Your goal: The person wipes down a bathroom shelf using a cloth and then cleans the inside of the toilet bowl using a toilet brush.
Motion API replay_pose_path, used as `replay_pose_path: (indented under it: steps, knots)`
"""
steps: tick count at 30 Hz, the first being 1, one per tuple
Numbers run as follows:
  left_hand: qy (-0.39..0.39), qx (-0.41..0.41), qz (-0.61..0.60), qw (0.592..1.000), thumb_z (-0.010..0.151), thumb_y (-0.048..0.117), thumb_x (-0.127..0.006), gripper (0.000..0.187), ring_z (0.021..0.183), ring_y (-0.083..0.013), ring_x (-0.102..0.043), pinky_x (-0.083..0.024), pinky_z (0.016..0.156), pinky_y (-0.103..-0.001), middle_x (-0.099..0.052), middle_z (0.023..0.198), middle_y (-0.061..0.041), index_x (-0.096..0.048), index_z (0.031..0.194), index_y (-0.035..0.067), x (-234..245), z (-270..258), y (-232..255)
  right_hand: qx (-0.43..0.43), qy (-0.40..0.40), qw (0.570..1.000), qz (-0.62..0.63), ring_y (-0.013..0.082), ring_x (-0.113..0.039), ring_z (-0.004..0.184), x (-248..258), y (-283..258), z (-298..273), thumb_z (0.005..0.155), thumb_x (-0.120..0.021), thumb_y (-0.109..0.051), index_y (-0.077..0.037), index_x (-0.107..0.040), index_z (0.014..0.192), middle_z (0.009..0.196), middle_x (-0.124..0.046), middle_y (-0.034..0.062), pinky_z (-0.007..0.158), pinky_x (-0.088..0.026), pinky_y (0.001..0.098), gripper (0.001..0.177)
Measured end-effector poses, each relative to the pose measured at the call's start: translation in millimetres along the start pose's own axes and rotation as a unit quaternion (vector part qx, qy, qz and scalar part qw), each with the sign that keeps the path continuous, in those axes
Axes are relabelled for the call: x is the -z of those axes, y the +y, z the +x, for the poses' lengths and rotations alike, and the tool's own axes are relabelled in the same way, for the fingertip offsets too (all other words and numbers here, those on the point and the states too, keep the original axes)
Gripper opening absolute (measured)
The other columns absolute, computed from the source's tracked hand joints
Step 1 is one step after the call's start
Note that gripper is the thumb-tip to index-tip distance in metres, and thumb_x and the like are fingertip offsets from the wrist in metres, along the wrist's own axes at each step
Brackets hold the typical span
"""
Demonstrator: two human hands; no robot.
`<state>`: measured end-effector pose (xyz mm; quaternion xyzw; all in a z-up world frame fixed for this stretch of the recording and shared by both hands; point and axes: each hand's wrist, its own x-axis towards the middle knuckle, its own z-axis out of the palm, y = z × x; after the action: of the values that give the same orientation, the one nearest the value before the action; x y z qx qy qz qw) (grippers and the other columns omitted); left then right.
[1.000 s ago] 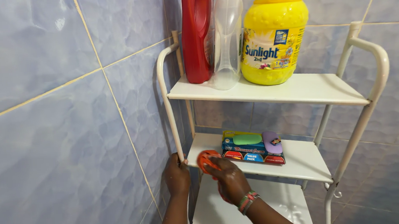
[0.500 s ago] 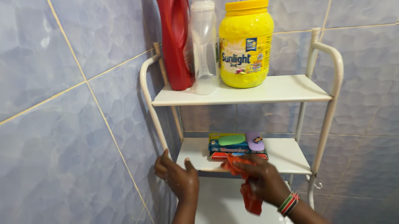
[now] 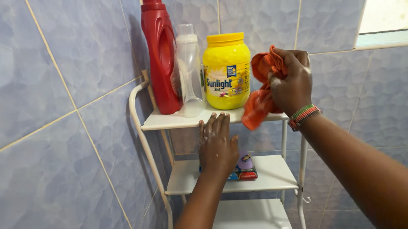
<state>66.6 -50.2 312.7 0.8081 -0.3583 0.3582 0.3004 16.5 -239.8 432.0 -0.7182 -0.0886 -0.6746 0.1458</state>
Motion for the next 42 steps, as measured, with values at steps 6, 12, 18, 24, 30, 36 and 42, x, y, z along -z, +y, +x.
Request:
replay_pose_path:
  steps: [6, 12, 18, 24, 30, 36, 42]
  knots:
    - [-0.036, 0.029, 0.008, 0.999, 0.092, 0.031, -0.066, 0.047, 0.129, -0.0303, -0.049, -0.021, 0.123, -0.049, -0.061, 0.130, -0.011, -0.061, 0.132, 0.007, -7, 27, 5, -0.052, -0.526, 0.822, -0.212, 0.0346, -0.060, 0.119, -19, 45, -8, 0.096, -0.066, -0.053, -0.013, -0.073, 0.113, 0.119, -0.070, 0.0166, 0.108, -0.045, 0.0461, 0.044]
    - [0.016, 0.035, -0.016, 0.999, 0.090, 0.036, -0.069, 0.037, 0.113, -0.0288, -0.058, -0.038, 0.107, -0.047, -0.067, 0.113, -0.008, -0.071, 0.116, 0.009, -13, 37, 0, -0.024, -0.547, 0.800, -0.243, 0.0423, -0.044, 0.137, -51, 115, -42, 0.096, -0.059, -0.040, -0.010, -0.063, 0.131, 0.141, -0.052, 0.0251, 0.116, -0.034, 0.0505, 0.047]
    - [0.053, 0.021, -0.030, 0.998, 0.090, 0.033, -0.069, 0.034, 0.108, -0.0288, -0.058, -0.037, 0.106, -0.047, -0.067, 0.107, -0.008, -0.072, 0.113, 0.008, -16, 32, 0, -0.021, -0.626, 0.717, -0.305, 0.0353, -0.049, 0.134, -71, 100, -16, 0.097, -0.052, -0.055, -0.017, -0.066, 0.129, 0.132, -0.063, 0.0145, 0.114, -0.039, 0.0473, 0.051]
    - [0.064, 0.033, -0.037, 0.997, 0.089, 0.026, -0.067, 0.032, 0.110, -0.0284, -0.058, -0.036, 0.108, -0.047, -0.067, 0.107, -0.008, -0.072, 0.114, 0.008, -19, 32, -1, -0.038, -0.662, 0.678, -0.315, 0.0311, -0.053, 0.132, -90, 96, 1, 0.095, -0.049, -0.064, -0.020, -0.069, 0.129, 0.129, -0.069, 0.0064, 0.112, -0.044, 0.0447, 0.059]
    - [0.054, 0.048, -0.019, 0.997, 0.091, 0.026, -0.066, 0.030, 0.109, -0.0280, -0.058, -0.038, 0.106, -0.046, -0.067, 0.107, -0.007, -0.073, 0.115, 0.009, -18, 33, -2, -0.202, -0.596, 0.691, -0.355, 0.0402, -0.044, 0.140, -94, 83, -3, 0.095, -0.058, -0.058, -0.015, -0.049, 0.150, 0.152, -0.046, 0.0204, 0.114, -0.037, 0.0519, 0.071]
    - [0.069, 0.041, -0.021, 0.997, 0.091, 0.027, -0.067, 0.030, 0.105, -0.0291, -0.059, -0.040, 0.102, -0.048, -0.068, 0.105, -0.007, -0.074, 0.114, 0.009, -18, 31, -2, -0.116, -0.628, 0.674, -0.372, 0.0355, -0.047, 0.142, -73, 63, -3, 0.100, -0.049, -0.042, -0.015, -0.055, 0.147, 0.149, -0.054, 0.0142, 0.115, -0.039, 0.0504, 0.055]
    - [0.088, 0.036, -0.036, 0.995, 0.089, 0.025, -0.068, 0.027, 0.104, -0.0296, -0.059, -0.042, 0.101, -0.048, -0.068, 0.104, -0.007, -0.075, 0.109, 0.008, -21, 31, -5, -0.019, -0.630, 0.691, -0.353, 0.0381, -0.051, 0.133, -30, 42, -13, 0.105, -0.038, -0.039, -0.017, -0.061, 0.138, 0.137, -0.060, 0.0123, 0.113, -0.039, 0.0546, 0.045]
